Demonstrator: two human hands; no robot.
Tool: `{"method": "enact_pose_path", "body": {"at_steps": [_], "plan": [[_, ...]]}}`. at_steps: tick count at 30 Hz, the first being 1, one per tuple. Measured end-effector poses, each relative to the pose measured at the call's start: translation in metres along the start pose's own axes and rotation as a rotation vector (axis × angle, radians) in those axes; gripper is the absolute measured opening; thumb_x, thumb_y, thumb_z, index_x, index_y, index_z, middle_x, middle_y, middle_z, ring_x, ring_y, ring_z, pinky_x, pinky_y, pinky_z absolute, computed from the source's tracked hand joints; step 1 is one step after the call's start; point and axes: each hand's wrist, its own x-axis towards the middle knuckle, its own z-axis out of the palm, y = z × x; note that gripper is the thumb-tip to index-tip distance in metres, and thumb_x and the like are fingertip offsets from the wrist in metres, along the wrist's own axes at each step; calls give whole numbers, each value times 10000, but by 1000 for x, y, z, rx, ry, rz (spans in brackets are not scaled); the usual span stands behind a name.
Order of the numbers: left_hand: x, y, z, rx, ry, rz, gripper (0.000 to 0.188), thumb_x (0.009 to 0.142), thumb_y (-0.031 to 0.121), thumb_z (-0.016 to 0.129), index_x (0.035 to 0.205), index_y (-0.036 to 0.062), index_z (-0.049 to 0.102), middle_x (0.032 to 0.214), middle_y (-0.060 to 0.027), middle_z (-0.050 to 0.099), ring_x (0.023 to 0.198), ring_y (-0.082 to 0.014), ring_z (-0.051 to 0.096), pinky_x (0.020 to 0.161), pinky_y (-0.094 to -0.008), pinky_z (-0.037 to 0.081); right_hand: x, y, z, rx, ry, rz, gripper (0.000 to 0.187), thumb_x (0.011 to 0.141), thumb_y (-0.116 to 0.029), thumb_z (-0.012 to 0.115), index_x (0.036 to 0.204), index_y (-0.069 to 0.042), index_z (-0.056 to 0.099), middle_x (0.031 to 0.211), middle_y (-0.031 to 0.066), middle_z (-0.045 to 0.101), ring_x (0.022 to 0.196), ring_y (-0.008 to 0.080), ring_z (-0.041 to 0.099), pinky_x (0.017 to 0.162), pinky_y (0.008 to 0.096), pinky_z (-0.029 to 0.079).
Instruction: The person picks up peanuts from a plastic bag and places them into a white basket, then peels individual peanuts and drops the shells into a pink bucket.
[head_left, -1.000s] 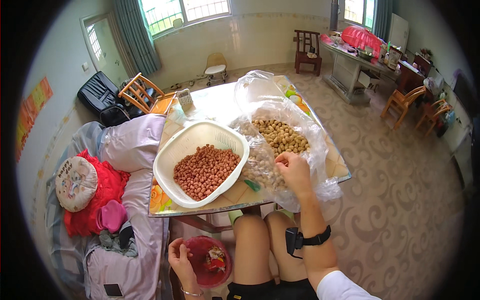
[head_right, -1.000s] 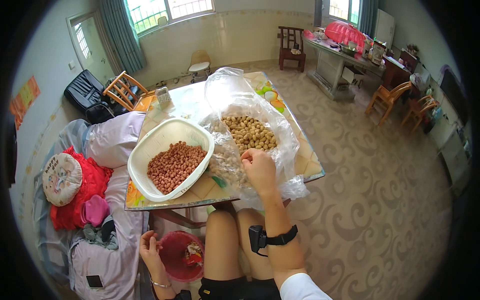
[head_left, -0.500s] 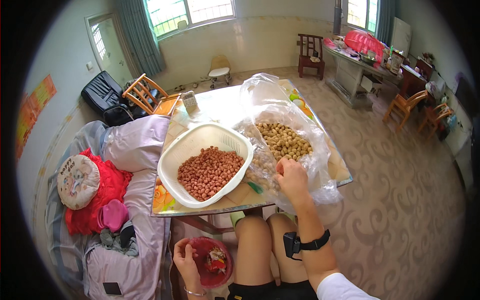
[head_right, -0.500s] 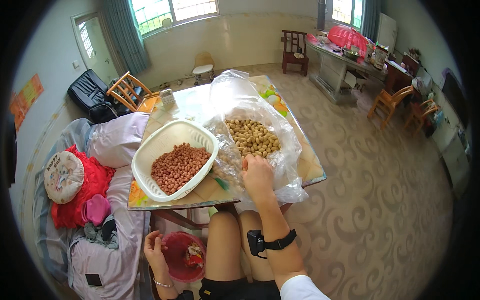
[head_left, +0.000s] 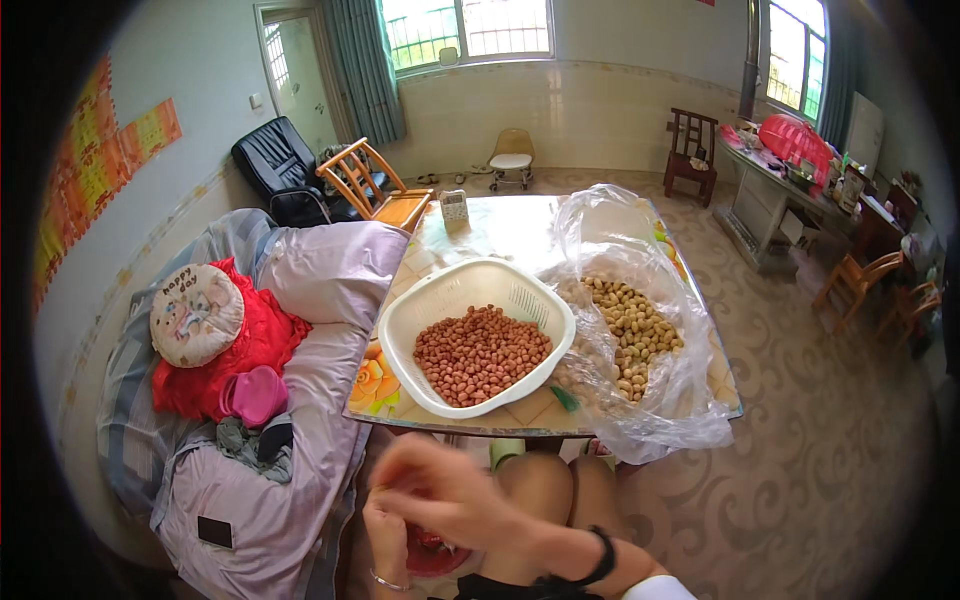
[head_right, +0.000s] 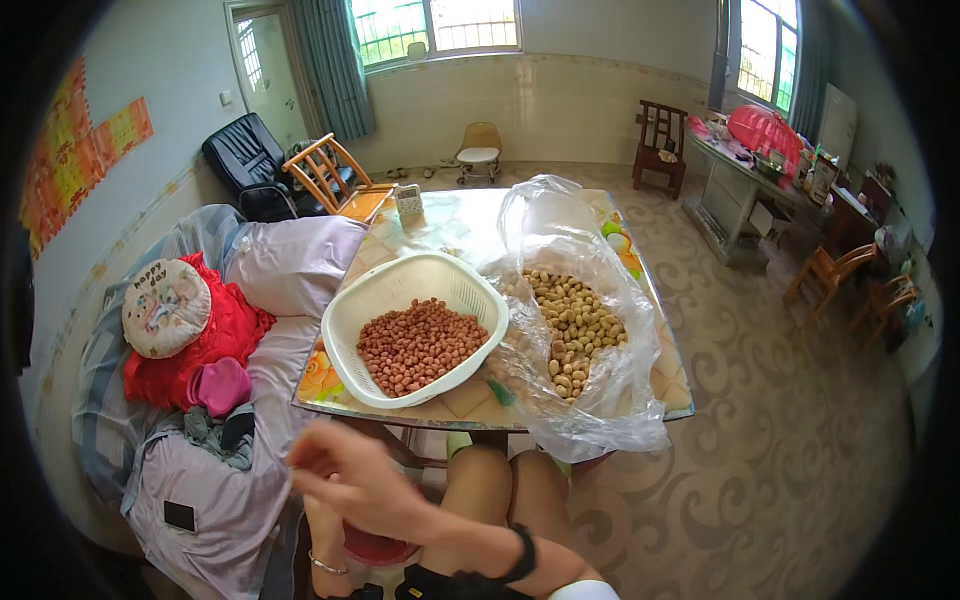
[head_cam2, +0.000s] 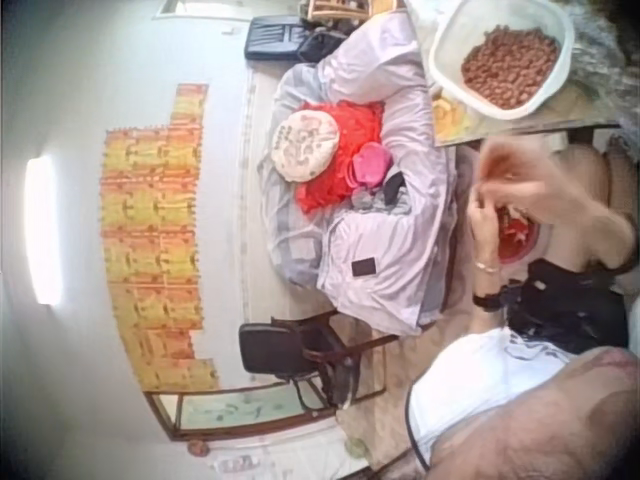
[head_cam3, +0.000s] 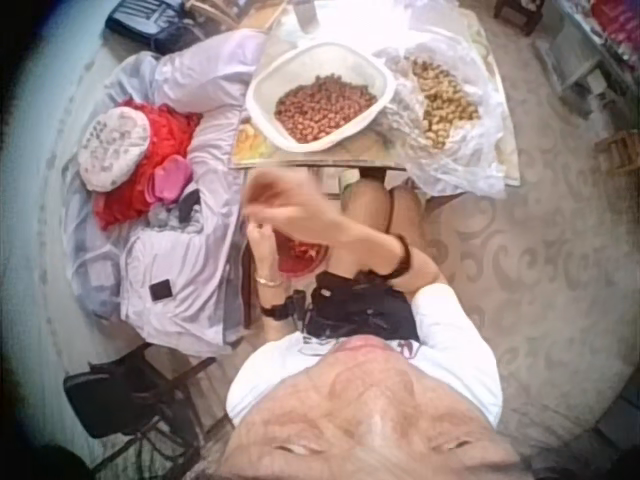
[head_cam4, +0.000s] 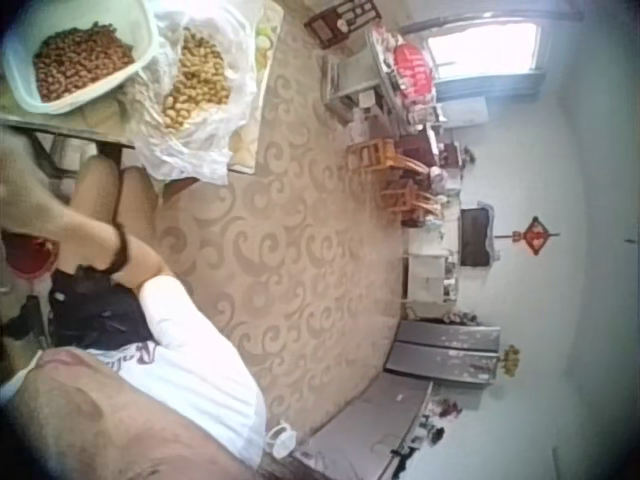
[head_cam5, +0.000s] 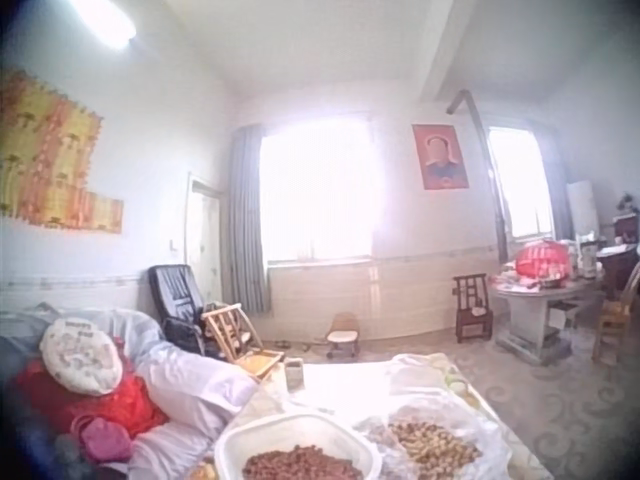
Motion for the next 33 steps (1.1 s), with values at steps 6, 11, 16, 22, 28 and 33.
{"method": "enact_pose_path", "body": {"at_steps": [6, 11, 16, 22, 28, 33], "plan": [[17, -96, -79, -171, 212, -96, 138, 857, 109, 488, 915, 14, 568, 796, -48, 580, 652, -104, 541, 562, -211, 436, 22, 168, 71, 307, -136, 508, 151, 772, -96, 625, 872, -39, 526, 743, 7, 551, 656, 85, 529, 584, 215, 444], [2, -135, -109, -2, 13, -560, 172, 865, 149, 469, 943, 18, 550, 812, -56, 577, 651, -142, 570, 517, -235, 444, -9, 264, 30, -80, 66, 540, 139, 750, -117, 622, 843, -37, 557, 704, 39, 573, 646, 122, 556, 553, 263, 449], [-4, -122, -68, -323, 132, -502, 211, 885, 221, 496, 929, 19, 541, 732, -43, 566, 610, -120, 566, 485, -233, 463, -20, 303, 29, -430, 86, 376, 128, 732, -86, 597, 844, -41, 554, 755, 93, 603, 698, 188, 584, 607, 305, 455], [12, -109, -65, -58, 94, -449, 170, 903, 167, 469, 898, 15, 545, 721, -44, 573, 552, -118, 550, 503, -225, 476, -23, 309, 21, -69, 259, 450, 153, 767, -39, 622, 877, -20, 517, 769, 54, 569, 710, 128, 551, 581, 245, 469], [8, -101, -60, -128, 114, -421, 142, 894, 127, 470, 917, 24, 565, 755, -39, 585, 602, -111, 567, 541, -231, 489, -25, 273, 14, 192, 240, 632, 141, 792, -99, 619, 884, -20, 548, 771, 51, 585, 626, 100, 544, 522, 235, 452], [6, -91, -61, -54, 74, -398, 156, 898, 119, 455, 931, 21, 573, 734, -30, 576, 577, -107, 555, 504, -222, 459, -24, 266, 18, -19, 42, 633, 269, 872, -267, 512, 824, -15, 594, 684, 31, 591, 573, 102, 535, 481, 231, 411]]}}
